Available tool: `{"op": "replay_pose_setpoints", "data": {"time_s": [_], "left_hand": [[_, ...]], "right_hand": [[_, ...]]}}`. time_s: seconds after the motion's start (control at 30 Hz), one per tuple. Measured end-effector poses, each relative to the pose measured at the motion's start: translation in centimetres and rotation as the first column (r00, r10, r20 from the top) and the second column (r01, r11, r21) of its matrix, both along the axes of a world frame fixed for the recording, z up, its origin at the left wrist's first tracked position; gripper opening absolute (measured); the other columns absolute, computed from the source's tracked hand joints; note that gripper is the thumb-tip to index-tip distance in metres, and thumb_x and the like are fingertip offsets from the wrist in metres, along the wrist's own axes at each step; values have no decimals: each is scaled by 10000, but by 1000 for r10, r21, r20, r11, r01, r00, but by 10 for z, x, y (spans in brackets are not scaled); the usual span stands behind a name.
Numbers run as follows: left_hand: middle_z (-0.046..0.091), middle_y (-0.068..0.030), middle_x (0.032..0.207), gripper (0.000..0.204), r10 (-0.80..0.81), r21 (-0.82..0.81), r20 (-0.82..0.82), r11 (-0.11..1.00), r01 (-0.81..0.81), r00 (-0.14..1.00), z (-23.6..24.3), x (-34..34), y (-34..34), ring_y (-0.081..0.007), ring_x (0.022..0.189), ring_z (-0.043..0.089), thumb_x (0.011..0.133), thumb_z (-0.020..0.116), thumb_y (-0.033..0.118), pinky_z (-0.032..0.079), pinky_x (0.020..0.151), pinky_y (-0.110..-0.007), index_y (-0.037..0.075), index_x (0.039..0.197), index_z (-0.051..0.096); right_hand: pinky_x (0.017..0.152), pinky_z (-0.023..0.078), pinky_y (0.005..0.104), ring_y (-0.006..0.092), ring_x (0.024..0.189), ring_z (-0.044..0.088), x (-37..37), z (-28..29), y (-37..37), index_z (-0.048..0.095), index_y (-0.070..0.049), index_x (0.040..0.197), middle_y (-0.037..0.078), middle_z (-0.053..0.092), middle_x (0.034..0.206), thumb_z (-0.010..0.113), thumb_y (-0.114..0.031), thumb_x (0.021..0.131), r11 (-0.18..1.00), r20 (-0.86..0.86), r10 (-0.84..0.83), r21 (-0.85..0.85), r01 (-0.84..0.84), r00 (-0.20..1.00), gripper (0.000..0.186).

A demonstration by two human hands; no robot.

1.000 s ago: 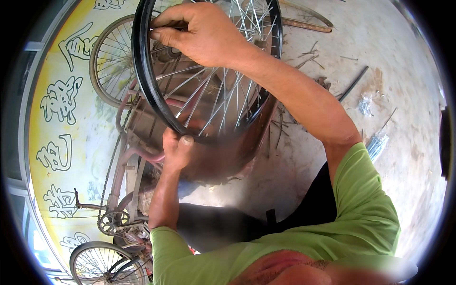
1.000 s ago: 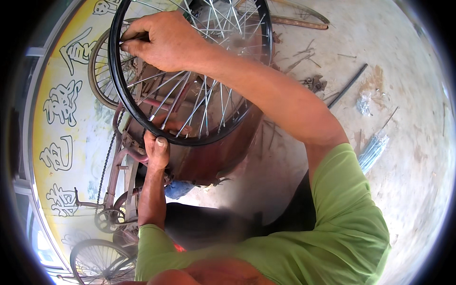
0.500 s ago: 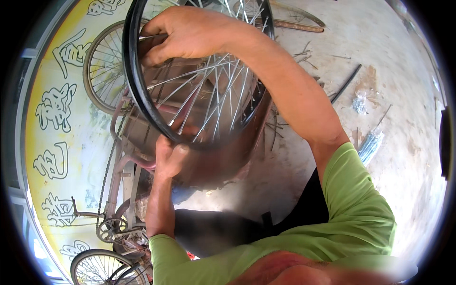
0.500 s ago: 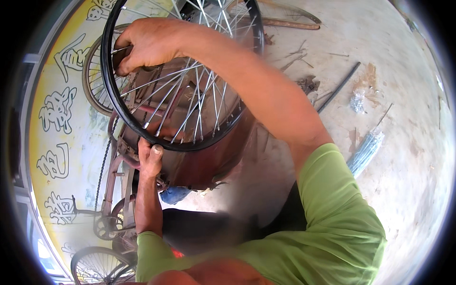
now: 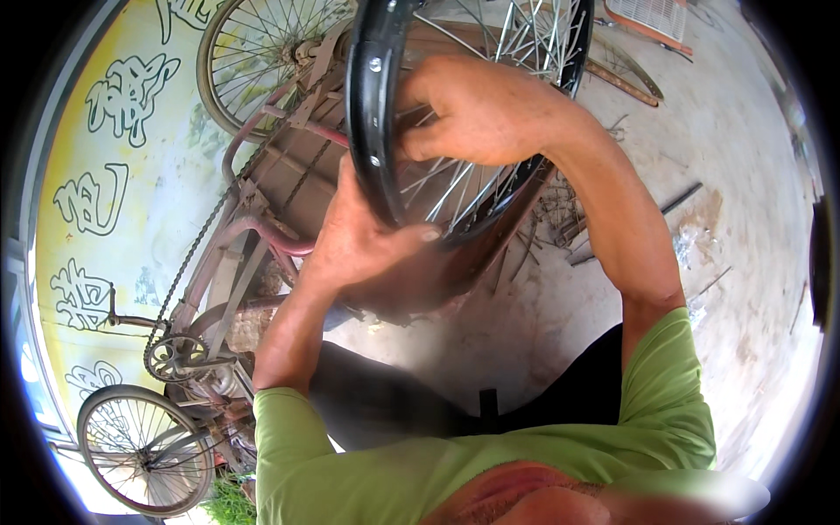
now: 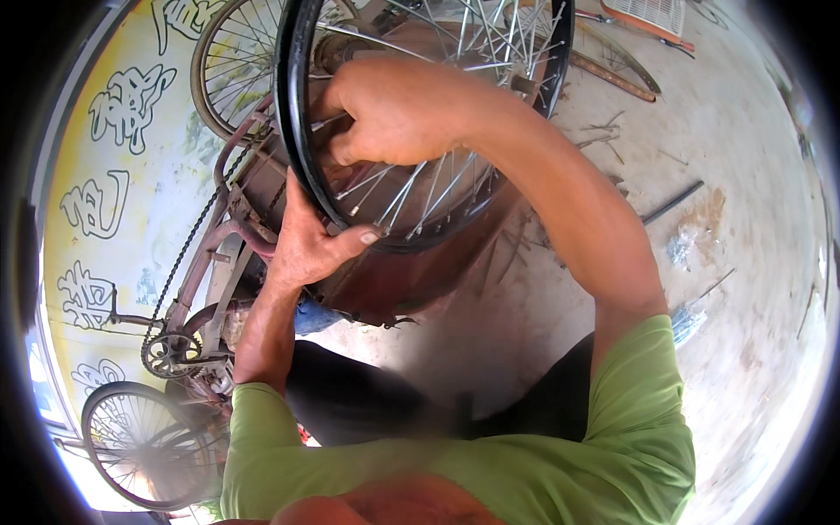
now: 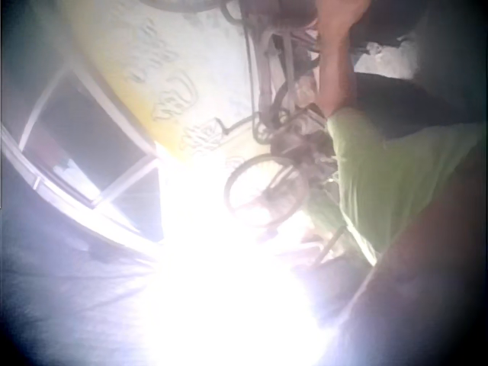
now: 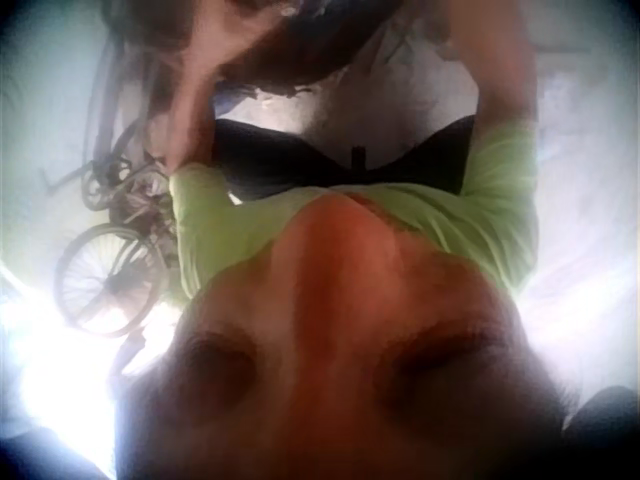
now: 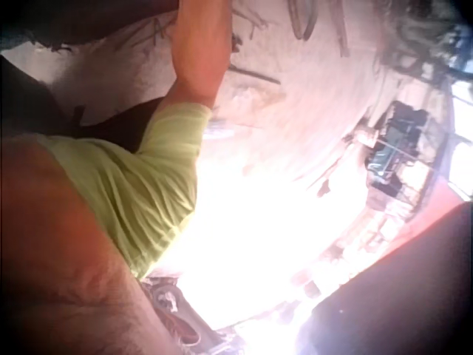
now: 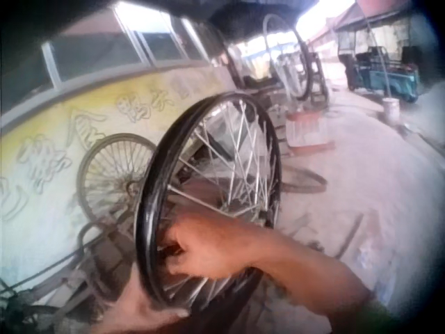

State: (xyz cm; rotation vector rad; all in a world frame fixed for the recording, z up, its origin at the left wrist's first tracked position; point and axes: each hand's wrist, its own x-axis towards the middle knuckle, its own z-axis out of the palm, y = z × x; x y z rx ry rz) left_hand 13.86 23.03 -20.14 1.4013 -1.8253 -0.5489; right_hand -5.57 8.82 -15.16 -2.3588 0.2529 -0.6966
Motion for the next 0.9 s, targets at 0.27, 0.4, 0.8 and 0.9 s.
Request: {"op": "replay_pose_setpoints", "data": {"time_s": [0.27,0.4,0.8,0.9], "left_hand": [[510,-188,1456,1018,62,179,152,980,-89,986,15,-9,6,-280,1368,513,685,889,103,421,1136,-413,-22,1505,300],[567,-204,1317,911,117,112,205,984,-142,972,25,-16,8,-349,1237,581,669,875,160,486,1028,-447,10,1431,399],[607,-190,1272,934,94,83,220,990,-115,971,18,-12,10,-313,1142,633,677,893,204,519,967,-424,-2,1440,396],[647,-179,1192,901,111,27,179,993,-117,978,10,-10,9,-308,1029,681,676,908,250,557,879,-422,13,1408,439]], "right_hand": [[795,515,474,425,925,650,-1,-15,14,719,-5,986,228,687,960,731,-185,790,987,12,-69,-146,70,998,266],[809,519,470,426,928,649,3,-19,17,711,-13,1013,225,682,965,755,-183,780,988,137,-59,-133,77,989,292],[757,509,497,416,822,655,-3,-9,18,727,-36,1036,216,696,844,687,-214,815,996,-36,-29,-82,26,999,287],[766,509,498,414,848,664,2,-21,15,729,-47,1048,205,706,866,684,-209,810,984,71,-65,-162,76,995,291]]}}
